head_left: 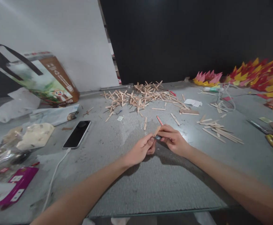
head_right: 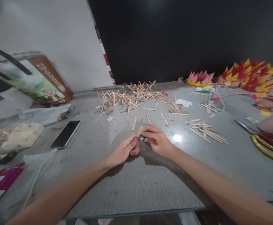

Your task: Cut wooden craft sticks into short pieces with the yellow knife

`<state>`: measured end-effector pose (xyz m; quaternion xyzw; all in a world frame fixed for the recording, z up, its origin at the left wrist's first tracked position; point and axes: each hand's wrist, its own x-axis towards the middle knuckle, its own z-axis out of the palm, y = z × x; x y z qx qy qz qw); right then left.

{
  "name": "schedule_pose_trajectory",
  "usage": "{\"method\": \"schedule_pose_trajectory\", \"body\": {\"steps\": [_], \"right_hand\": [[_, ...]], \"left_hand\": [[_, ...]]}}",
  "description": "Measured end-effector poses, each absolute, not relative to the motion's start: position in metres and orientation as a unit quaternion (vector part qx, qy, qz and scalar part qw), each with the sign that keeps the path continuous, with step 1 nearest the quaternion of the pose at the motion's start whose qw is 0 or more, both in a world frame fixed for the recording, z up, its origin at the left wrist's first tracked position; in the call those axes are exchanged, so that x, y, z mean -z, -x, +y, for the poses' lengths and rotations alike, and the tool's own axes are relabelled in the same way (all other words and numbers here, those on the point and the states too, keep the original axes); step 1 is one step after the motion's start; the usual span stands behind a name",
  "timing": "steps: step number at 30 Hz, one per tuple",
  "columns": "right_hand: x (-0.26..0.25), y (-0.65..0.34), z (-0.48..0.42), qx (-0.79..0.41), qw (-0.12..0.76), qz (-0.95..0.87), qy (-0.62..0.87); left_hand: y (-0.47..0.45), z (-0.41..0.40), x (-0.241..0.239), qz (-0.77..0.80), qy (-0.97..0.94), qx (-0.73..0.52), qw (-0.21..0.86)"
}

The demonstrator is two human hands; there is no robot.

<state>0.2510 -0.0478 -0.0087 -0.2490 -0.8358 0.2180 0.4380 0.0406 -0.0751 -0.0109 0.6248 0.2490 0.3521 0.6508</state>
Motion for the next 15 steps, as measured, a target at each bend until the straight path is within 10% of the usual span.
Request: {"method": "schedule_pose_trajectory", "body": {"steps": [15], "right_hand": [[0.009,-0.2503,-0.0492,-0.205,0.439,-0.836,0.258]], "left_hand": [[-0.0429,-0.0762,0.0107,0.258,-0.607,-0.373,0.652]]}}
